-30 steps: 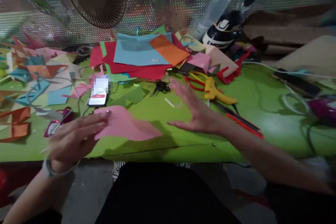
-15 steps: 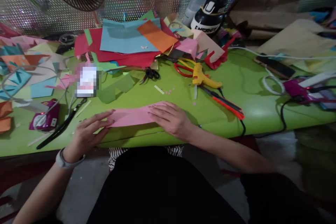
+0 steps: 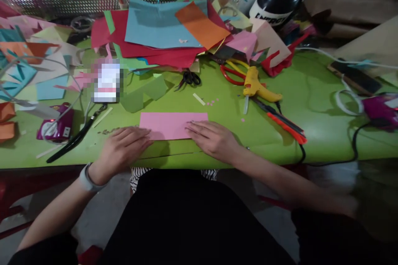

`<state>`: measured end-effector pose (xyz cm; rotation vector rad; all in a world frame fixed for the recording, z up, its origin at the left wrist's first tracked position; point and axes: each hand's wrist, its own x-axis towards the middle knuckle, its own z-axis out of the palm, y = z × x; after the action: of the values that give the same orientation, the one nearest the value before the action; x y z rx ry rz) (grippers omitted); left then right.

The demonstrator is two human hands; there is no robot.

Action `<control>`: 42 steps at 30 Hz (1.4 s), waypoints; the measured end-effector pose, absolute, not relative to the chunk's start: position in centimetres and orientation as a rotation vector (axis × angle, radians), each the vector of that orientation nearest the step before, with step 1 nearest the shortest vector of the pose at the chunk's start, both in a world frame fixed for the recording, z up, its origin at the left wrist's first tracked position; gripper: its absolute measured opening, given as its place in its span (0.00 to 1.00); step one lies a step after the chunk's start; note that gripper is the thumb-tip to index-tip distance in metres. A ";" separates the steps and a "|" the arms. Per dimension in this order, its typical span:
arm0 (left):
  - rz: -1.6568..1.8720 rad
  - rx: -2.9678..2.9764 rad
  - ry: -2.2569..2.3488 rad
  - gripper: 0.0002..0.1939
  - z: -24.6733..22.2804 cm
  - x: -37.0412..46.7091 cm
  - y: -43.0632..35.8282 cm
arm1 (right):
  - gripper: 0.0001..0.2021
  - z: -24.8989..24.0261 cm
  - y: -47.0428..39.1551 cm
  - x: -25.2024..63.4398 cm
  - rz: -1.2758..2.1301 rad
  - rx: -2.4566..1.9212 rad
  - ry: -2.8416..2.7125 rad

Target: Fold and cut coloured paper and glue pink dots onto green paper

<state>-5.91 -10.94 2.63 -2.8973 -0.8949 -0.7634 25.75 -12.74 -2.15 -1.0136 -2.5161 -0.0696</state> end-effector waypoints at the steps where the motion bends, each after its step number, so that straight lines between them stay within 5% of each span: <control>1: -0.784 -2.865 -0.919 0.03 2.6 -5.9 -10.8 | 0.16 -2.1 -12.7 25.8 -0.057 -1.020 -2.514; 6: -0.734 -2.720 -1.064 0.03 2.1 -5.9 -10.0 | 0.16 -2.1 -12.6 26.4 -0.046 -1.065 -2.498; 10: -0.568 -2.952 -0.991 0.16 1.2 -4.3 -9.6 | 0.15 -2.0 -12.7 26.6 0.037 -1.121 -2.490; 42: -0.680 -3.134 -1.483 0.06 0.0 -2.8 -8.1 | 0.09 -2.5 -12.5 26.2 0.454 -1.429 -2.130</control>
<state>-2.81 -8.08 0.00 -3.1340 -1.4826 -0.6796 26.15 -12.53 -2.51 -1.4288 -2.1299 0.4539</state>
